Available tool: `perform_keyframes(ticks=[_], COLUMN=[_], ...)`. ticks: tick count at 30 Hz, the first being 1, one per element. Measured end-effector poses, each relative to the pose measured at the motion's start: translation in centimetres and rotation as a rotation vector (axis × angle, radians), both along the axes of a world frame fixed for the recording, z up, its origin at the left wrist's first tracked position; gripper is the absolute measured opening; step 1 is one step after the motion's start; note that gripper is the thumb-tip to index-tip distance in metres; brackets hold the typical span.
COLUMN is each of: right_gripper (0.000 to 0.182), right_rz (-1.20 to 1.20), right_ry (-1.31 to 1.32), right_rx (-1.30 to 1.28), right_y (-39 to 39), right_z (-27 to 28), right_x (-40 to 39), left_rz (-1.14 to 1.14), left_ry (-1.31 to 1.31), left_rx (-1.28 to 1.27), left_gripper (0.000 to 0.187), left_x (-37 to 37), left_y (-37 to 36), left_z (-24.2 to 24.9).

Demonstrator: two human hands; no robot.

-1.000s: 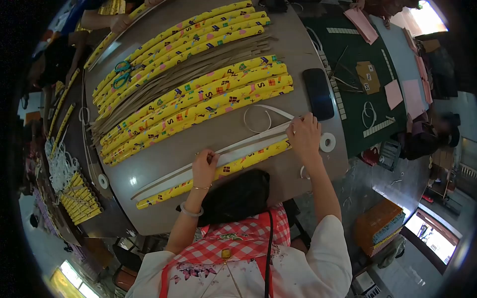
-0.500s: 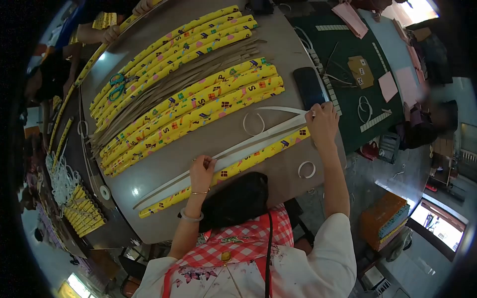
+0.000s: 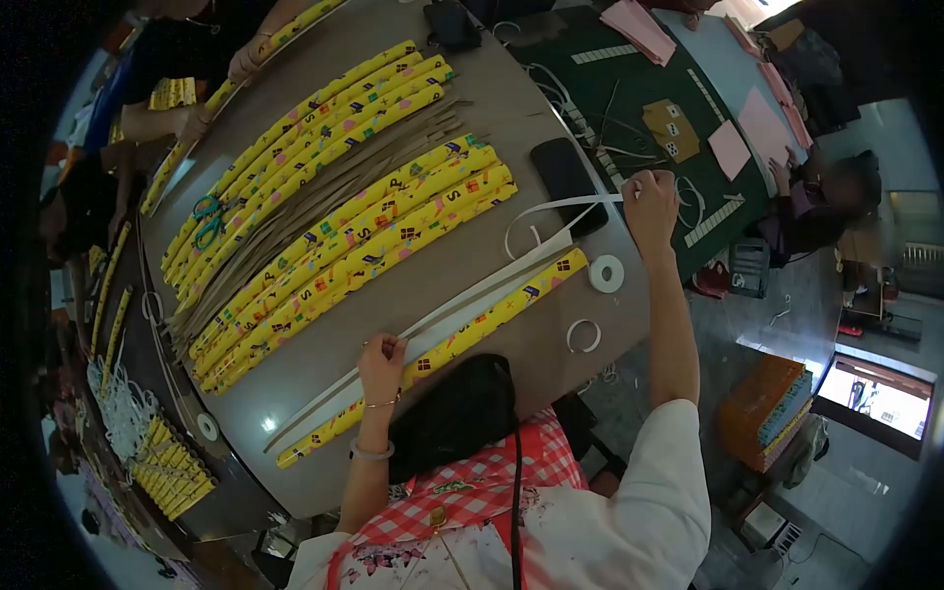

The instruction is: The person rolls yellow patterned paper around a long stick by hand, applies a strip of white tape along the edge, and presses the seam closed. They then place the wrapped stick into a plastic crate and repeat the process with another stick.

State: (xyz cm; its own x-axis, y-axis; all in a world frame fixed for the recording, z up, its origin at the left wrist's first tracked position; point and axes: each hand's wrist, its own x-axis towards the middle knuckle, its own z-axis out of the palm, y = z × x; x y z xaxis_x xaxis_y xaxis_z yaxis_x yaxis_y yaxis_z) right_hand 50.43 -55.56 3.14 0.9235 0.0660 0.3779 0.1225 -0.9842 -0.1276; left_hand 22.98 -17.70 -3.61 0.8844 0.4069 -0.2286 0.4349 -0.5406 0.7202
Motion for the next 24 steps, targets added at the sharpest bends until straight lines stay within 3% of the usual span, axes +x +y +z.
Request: perform_keyframes(ticks=[7, 9, 15, 17, 21, 24], right_gripper=[0.027, 0.030, 0.033, 0.036, 0.043, 0.043], right_rz=[-0.166, -0.217, -0.301, -0.571, -0.648, -0.838], right_ry=[-0.012, 0.107, 0.067, 0.041, -0.174, -0.127], right_rx=[0.177, 0.283, 0.342, 0.427, 0.430, 0.197], right_y=[-7.5, -10.6, -14.3, -15.7, -24.2, -32.1], right_z=[-1.5, -1.9, 1.6, 3.8, 5.5, 4.8], right_x=[3.7, 5.2, 6.3, 6.3, 2.3, -4.7], left_rz=[-0.004, 0.009, 0.010, 0.012, 0.018, 0.026], left_ry=[0.011, 0.009, 0.003, -0.003, -0.017, 0.000], left_rx=[0.013, -0.009, 0.003, -0.001, -0.015, -0.028], left_gripper=[0.014, 0.013, 0.013, 0.014, 0.014, 0.014], left_x=[0.1, 0.0, -0.2, -0.2, -0.1, -0.1], left_y=[0.1, 0.0, 0.1, 0.0, -0.1, -0.1], left_z=[0.1, 0.0, -0.5, -0.5, -0.3, 0.0])
